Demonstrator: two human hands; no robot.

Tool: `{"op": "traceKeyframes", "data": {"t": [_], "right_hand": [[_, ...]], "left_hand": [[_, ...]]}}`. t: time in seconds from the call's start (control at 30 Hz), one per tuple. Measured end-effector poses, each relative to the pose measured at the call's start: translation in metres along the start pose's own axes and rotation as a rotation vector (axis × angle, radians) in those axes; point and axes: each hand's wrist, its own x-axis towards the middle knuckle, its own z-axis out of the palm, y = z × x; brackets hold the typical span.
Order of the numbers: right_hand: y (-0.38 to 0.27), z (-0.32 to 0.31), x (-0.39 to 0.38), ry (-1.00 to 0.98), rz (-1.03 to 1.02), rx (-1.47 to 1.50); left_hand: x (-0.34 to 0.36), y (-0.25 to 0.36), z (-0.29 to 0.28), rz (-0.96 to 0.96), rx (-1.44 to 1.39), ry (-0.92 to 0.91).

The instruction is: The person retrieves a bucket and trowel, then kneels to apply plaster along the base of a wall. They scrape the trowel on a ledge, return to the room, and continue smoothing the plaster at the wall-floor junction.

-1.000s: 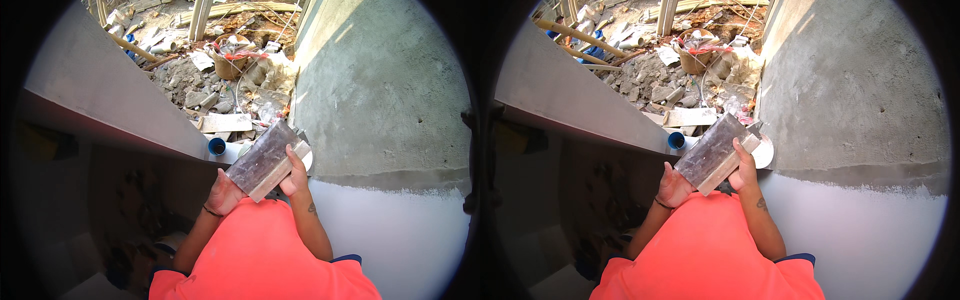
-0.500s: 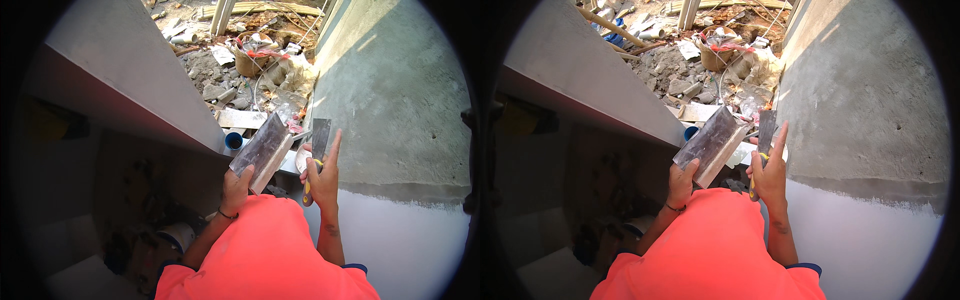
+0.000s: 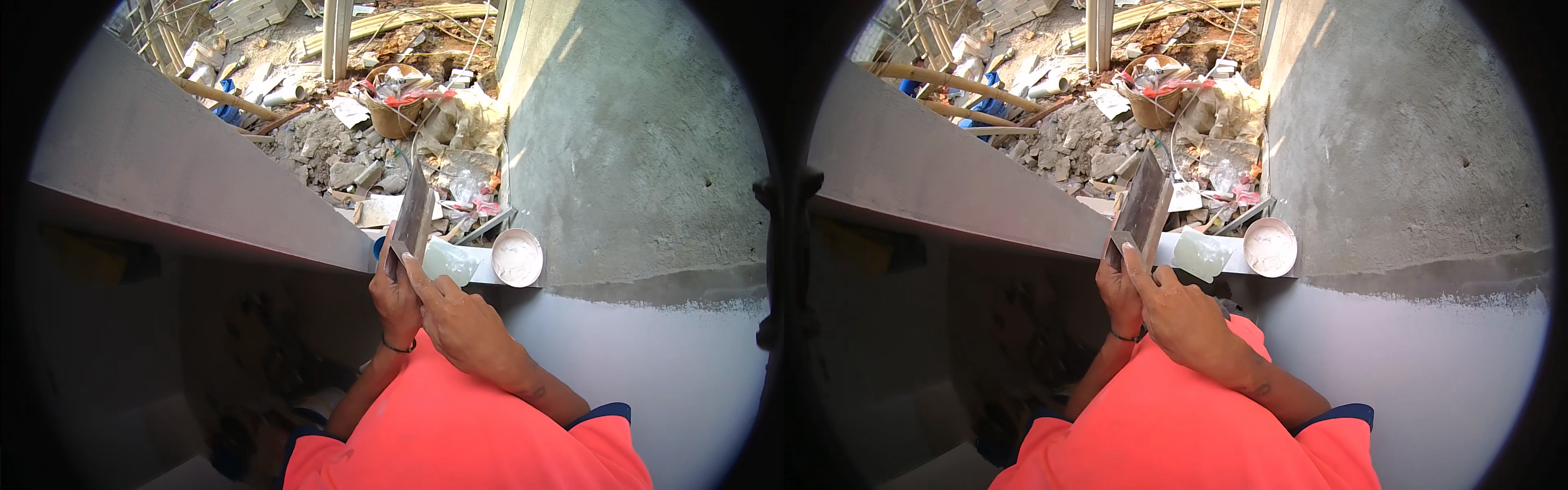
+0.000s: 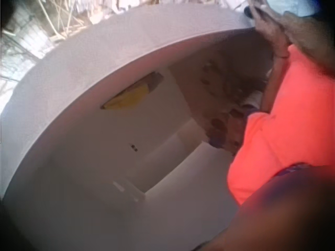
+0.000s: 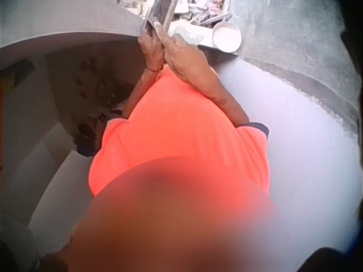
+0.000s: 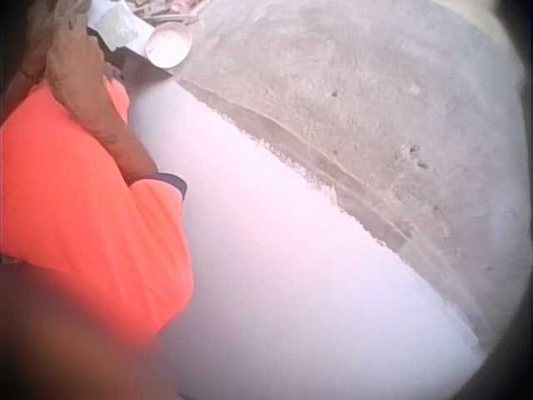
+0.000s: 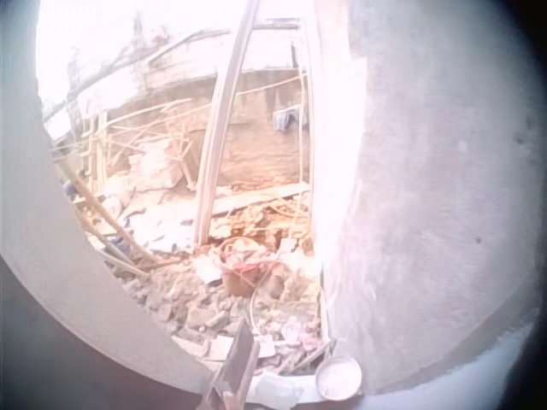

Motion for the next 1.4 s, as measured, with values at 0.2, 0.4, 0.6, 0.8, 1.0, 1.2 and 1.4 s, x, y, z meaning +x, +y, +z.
{"op": "traceKeyframes", "data": {"t": [0.2, 0.4, 0.6, 0.8, 1.0, 1.2, 1.4], "right_hand": [[0.026, -0.016, 0.018, 0.202, -0.035, 0.054], [0.052, -0.032, 0.034, 0.399, -0.072, 0.075], [0.081, -0.053, 0.048, 0.405, -0.047, 0.178], [0.12, -0.058, 0.07, 0.378, -0.205, 0.093], [0.18, -0.073, 0.093, 0.499, 0.039, 1.207], [0.189, -0.039, 0.078, 0.429, 0.167, 1.406], [0.185, -0.034, 0.07, 0.496, 0.137, 1.464]], "left_hand": [[0.007, 0.001, 0.018, -0.04, -0.009, -0.012], [0.016, 0.002, 0.038, -0.001, -0.05, -0.049], [0.021, 0.003, 0.055, 0.037, 0.046, -0.136], [0.016, 0.009, 0.064, 0.011, -0.01, -0.051], [0.001, 0.006, 0.062, 0.353, 0.487, -0.189], [0.0, -0.006, 0.048, 0.802, 0.921, -0.336], [-0.004, 0.0, 0.02, 0.638, 0.905, -0.365]]}}
